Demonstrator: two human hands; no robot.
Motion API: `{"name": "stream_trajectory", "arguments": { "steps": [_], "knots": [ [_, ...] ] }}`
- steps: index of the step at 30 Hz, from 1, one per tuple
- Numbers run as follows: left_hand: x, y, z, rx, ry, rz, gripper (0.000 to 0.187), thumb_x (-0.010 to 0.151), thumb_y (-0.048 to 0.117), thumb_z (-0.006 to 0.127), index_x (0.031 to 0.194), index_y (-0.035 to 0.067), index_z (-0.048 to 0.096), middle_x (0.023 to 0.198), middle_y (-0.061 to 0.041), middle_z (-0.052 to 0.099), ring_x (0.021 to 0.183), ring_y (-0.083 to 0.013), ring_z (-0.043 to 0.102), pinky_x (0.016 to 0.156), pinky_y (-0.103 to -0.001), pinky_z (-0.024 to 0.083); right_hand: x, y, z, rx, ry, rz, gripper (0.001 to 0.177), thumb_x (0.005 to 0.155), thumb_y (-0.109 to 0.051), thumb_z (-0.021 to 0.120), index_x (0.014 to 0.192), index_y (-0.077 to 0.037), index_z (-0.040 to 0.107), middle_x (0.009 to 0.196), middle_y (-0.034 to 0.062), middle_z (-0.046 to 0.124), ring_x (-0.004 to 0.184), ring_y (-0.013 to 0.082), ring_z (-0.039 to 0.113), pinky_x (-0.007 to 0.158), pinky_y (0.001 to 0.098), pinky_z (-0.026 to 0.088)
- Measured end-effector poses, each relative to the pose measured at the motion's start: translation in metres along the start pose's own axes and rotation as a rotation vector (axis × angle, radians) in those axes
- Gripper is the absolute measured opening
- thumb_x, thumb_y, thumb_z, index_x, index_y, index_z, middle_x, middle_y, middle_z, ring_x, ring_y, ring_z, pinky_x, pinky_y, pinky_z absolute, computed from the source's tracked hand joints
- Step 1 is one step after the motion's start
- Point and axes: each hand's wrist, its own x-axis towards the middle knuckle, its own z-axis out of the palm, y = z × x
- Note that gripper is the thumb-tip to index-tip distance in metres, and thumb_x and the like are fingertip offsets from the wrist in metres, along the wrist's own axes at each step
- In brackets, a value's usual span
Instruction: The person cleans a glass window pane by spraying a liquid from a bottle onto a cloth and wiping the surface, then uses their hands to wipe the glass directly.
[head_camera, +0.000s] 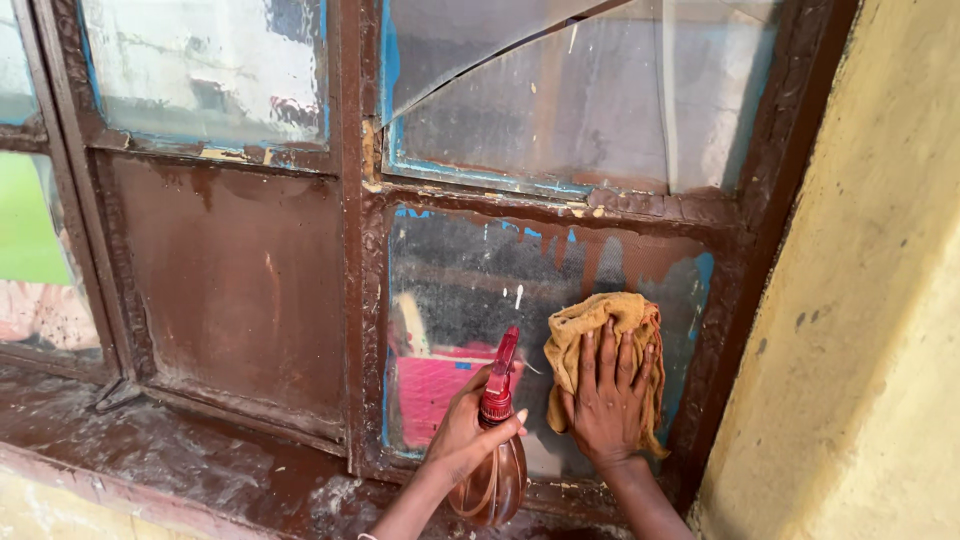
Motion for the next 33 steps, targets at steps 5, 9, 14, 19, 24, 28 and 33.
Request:
{"name": "stream_trajectory", "arguments": {
  "steps": [5,9,14,19,24,28,33],
  "knots": [
    [0.008,-0.001,-0.007,-0.018,-0.040,0.016,0.048,0.088,0.033,0.074,0.132,0.016,0.062,0.144,-0.008,0.057,0.103,-0.0229,0.071,0.104,-0.045,0.051,0.004,-0.008,-0.018,0.146,0.183,-0.088,0.090,0.091,-0.057,0.052,0.155,0.001,0.028,0.161,0.0279,0.023,0.149,0.0478,0.017,0.118,0.0675,0.009],
    [0.019,0.012,-0.019,-0.165,-0.149,-0.137,0.069,0.085,0.034,0.073,0.148,0.020,0.049,0.124,-0.011,0.072,0.089,-0.0170,0.080,0.108,-0.038,0.048,0.006,-0.009,-0.042,0.116,0.119,-0.059,0.081,0.093,-0.050,0.055,0.154,-0.002,0.034,0.161,0.0230,0.027,0.150,0.0439,0.020,0.120,0.0657,0.007],
    [0.040,0.016,-0.031,-0.247,-0.239,-0.024,0.062,0.084,0.031,0.072,0.140,0.013,0.054,0.119,-0.011,0.069,0.087,-0.0179,0.078,0.093,-0.038,0.057,0.024,-0.012,-0.040,-0.060,0.196,0.029,0.055,0.096,-0.035,0.061,0.141,-0.006,0.048,0.165,0.0149,0.031,0.154,0.0395,0.025,0.123,0.0691,0.005],
    [0.071,0.017,-0.031,-0.011,-0.103,0.361,0.033,0.086,0.025,0.079,0.102,-0.001,0.067,0.125,-0.015,0.066,0.104,-0.0282,0.069,0.092,-0.042,0.052,0.051,-0.012,-0.021,-0.011,0.284,0.062,0.061,0.098,-0.032,0.059,0.151,-0.008,0.045,0.168,0.0175,0.027,0.155,0.0411,0.024,0.123,0.0661,0.011],
    [0.074,0.030,-0.032,-0.132,-0.063,0.111,0.044,0.078,0.026,0.075,0.111,0.000,0.065,0.110,-0.014,0.068,0.095,-0.0277,0.071,0.087,-0.038,0.054,0.044,-0.003,-0.016,0.012,0.256,-0.003,0.061,0.091,-0.031,0.059,0.148,-0.013,0.046,0.167,0.0146,0.027,0.153,0.0402,0.024,0.121,0.0616,0.018],
    [0.080,0.039,-0.033,-0.112,0.045,0.185,0.041,0.078,0.029,0.077,0.104,-0.001,0.067,0.108,-0.016,0.068,0.095,-0.0281,0.069,0.086,-0.039,0.052,0.037,0.000,-0.016,0.004,0.195,0.008,0.066,0.085,-0.030,0.059,0.147,-0.015,0.046,0.165,0.0129,0.027,0.151,0.0396,0.025,0.118,0.0624,0.019],
    [0.091,0.053,-0.035,0.136,0.019,-0.037,0.040,0.076,0.037,0.075,0.087,0.000,0.066,0.085,-0.018,0.071,0.082,-0.0305,0.071,0.082,-0.042,0.054,0.037,0.003,-0.016,-0.022,0.202,-0.029,0.064,0.088,-0.032,0.058,0.148,-0.016,0.045,0.165,0.0124,0.027,0.151,0.0389,0.026,0.117,0.0632,0.020]
  ]
}}
